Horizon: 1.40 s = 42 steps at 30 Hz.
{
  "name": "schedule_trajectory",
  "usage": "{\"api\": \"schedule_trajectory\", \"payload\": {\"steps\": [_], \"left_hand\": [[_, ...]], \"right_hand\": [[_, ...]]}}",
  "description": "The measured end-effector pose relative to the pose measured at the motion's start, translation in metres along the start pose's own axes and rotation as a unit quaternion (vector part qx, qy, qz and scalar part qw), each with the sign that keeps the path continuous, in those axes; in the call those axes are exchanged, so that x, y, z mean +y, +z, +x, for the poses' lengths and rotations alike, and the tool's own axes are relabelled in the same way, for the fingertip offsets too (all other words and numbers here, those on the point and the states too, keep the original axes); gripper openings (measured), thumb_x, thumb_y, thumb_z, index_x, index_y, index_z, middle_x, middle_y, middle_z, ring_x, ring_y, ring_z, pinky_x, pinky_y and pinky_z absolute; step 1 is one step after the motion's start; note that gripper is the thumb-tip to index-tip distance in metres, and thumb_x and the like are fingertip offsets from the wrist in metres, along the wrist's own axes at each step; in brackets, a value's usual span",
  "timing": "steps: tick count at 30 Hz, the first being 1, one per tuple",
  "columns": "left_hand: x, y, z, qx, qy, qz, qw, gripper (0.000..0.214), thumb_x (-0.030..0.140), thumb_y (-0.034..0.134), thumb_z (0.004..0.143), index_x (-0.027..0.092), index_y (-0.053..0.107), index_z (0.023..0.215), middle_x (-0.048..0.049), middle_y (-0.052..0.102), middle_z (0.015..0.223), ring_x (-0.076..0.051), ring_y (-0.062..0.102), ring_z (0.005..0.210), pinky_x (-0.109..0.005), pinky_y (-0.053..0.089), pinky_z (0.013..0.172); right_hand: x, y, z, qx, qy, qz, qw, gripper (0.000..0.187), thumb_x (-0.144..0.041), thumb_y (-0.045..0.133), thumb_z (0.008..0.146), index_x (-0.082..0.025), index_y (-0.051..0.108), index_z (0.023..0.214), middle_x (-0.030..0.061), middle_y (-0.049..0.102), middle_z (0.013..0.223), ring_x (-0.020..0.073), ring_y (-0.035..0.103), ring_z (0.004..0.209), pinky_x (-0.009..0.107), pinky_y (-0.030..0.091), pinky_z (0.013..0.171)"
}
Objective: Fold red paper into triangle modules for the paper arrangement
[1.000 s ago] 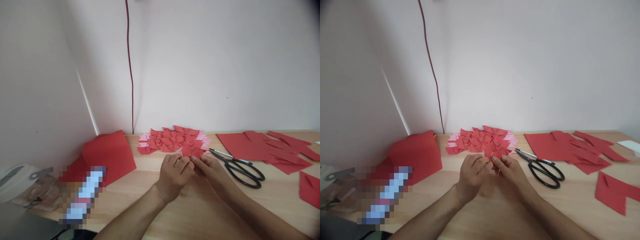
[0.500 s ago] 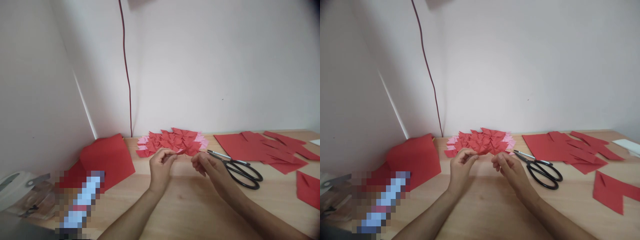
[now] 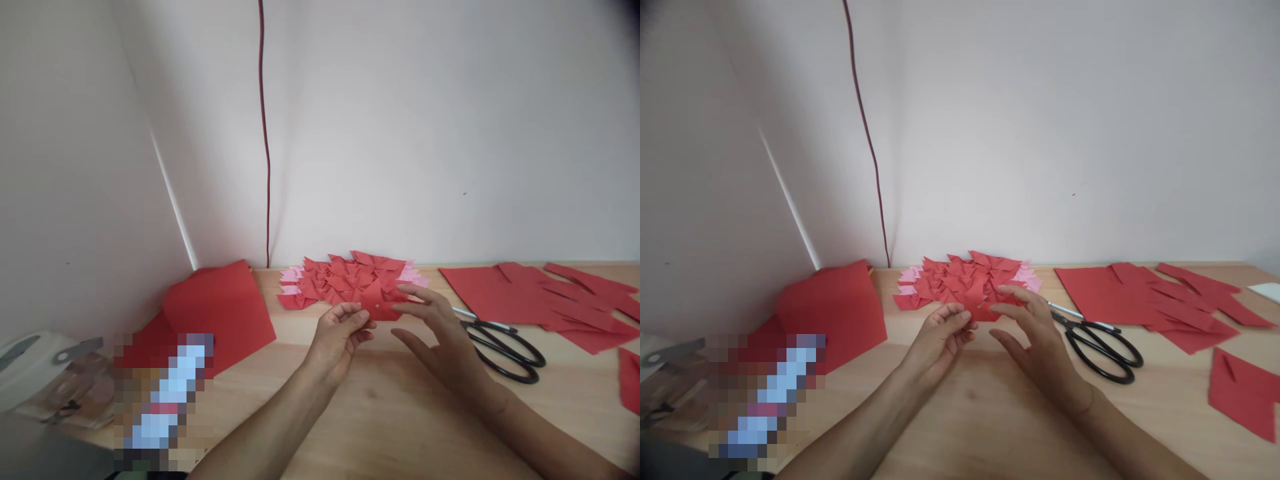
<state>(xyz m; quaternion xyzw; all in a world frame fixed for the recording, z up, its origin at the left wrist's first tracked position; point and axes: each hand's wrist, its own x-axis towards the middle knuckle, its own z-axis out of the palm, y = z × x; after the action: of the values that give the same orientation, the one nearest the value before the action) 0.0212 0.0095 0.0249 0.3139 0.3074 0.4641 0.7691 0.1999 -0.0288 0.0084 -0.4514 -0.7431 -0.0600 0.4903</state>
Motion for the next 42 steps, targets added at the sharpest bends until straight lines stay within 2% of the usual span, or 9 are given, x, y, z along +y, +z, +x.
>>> {"api": "schedule_trajectory", "payload": {"steps": [4,8,12,18,27,31,35,39,42], "left_hand": [[-0.001,0.002,-0.001,-0.011,-0.027,-0.01,1.0,0.037,0.021,0.086,0.055,0.013,0.06,0.081,0.0006,0.063,0.07,-0.011,0.063,0.062,-0.021,0.047,0.058],[-0.001,0.003,-0.003,-0.031,-0.054,-0.001,0.998,0.036,0.021,0.086,0.056,0.012,0.062,0.082,-0.0009,0.065,0.071,-0.012,0.064,0.063,-0.022,0.047,0.06],[0.0,0.004,-0.004,-0.046,-0.024,0.032,0.998,0.034,0.022,0.085,0.057,0.01,0.064,0.081,-0.003,0.066,0.072,-0.012,0.063,0.063,-0.022,0.047,0.06],[0.002,0.007,-0.007,-0.03,0.028,0.103,0.994,0.029,0.024,0.083,0.06,0.012,0.067,0.081,-0.0027,0.067,0.067,-0.012,0.063,0.06,-0.024,0.047,0.061],[0.004,0.01,-0.01,-0.019,0.069,0.184,0.98,0.022,0.024,0.078,0.064,0.012,0.071,0.081,-0.0049,0.069,0.071,-0.012,0.062,0.061,-0.025,0.049,0.062],[0.001,0.01,-0.009,-0.022,0.075,0.189,0.979,0.017,0.021,0.077,0.065,0.012,0.069,0.077,-0.0033,0.067,0.066,-0.011,0.06,0.059,-0.024,0.049,0.062],[0.001,0.009,-0.01,-0.039,0.07,0.197,0.977,0.019,0.022,0.075,0.068,0.012,0.071,0.084,-0.0059,0.069,0.078,-0.012,0.061,0.065,-0.025,0.05,0.065],[0.002,0.009,-0.011,-0.072,0.065,0.217,0.971,0.025,0.018,0.074,0.068,0.012,0.071,0.092,-0.0075,0.069,0.086,-0.014,0.062,0.074,-0.025,0.05,0.072],[-0.001,0.008,-0.01,-0.072,0.072,0.231,0.968,0.031,0.013,0.074,0.065,0.014,0.07,0.096,-0.0059,0.068,0.084,-0.014,0.062,0.078,-0.024,0.048,0.074]], "right_hand": [[-0.001,-0.003,0.003,0.005,-0.071,-0.063,0.995,0.022,-0.014,0.062,0.084,-0.027,0.064,0.102,0.0087,0.06,0.118,0.026,0.054,0.112,0.044,0.044,0.093],[0.001,-0.005,0.004,0.011,-0.097,-0.087,0.991,0.019,-0.012,0.062,0.083,-0.028,0.066,0.093,0.005,0.066,0.103,0.0225,0.06,0.099,0.042,0.044,0.089],[0.0,-0.009,0.005,-0.006,-0.088,-0.074,0.993,0.018,-0.01,0.062,0.084,-0.026,0.065,0.093,0.004,0.068,0.095,0.0205,0.061,0.093,0.041,0.042,0.086],[0.0,-0.013,0.007,-0.023,-0.088,-0.056,0.994,0.017,-0.013,0.061,0.085,-0.026,0.065,0.094,0.0023,0.069,0.089,0.0186,0.062,0.088,0.038,0.042,0.083],[-0.001,-0.012,0.008,-0.075,-0.018,-0.016,0.997,0.011,-0.019,0.056,0.089,-0.026,0.064,0.091,0.0034,0.069,0.09,0.0197,0.063,0.088,0.038,0.043,0.083],[-0.005,-0.013,0.011,-0.116,0.064,0.026,0.991,0.009,-0.027,0.054,0.09,-0.025,0.062,0.086,0.0026,0.069,0.087,0.0196,0.063,0.083,0.035,0.046,0.077],[-0.01,-0.016,0.015,-0.147,0.147,0.055,0.977,0.012,-0.03,0.052,0.089,-0.024,0.061,0.082,0.0024,0.068,0.084,0.0191,0.062,0.079,0.033,0.048,0.072],[-0.012,-0.019,0.018,-0.151,0.173,0.06,0.972,0.012,-0.028,0.052,0.087,-0.024,0.06,0.078,0.0018,0.067,0.08,0.0185,0.061,0.076,0.032,0.048,0.07],[-0.012,-0.019,0.018,-0.15,0.18,0.05,0.971,0.011,-0.027,0.053,0.085,-0.024,0.06,0.077,0.0013,0.067,0.079,0.0184,0.061,0.074,0.032,0.047,0.068]]}}
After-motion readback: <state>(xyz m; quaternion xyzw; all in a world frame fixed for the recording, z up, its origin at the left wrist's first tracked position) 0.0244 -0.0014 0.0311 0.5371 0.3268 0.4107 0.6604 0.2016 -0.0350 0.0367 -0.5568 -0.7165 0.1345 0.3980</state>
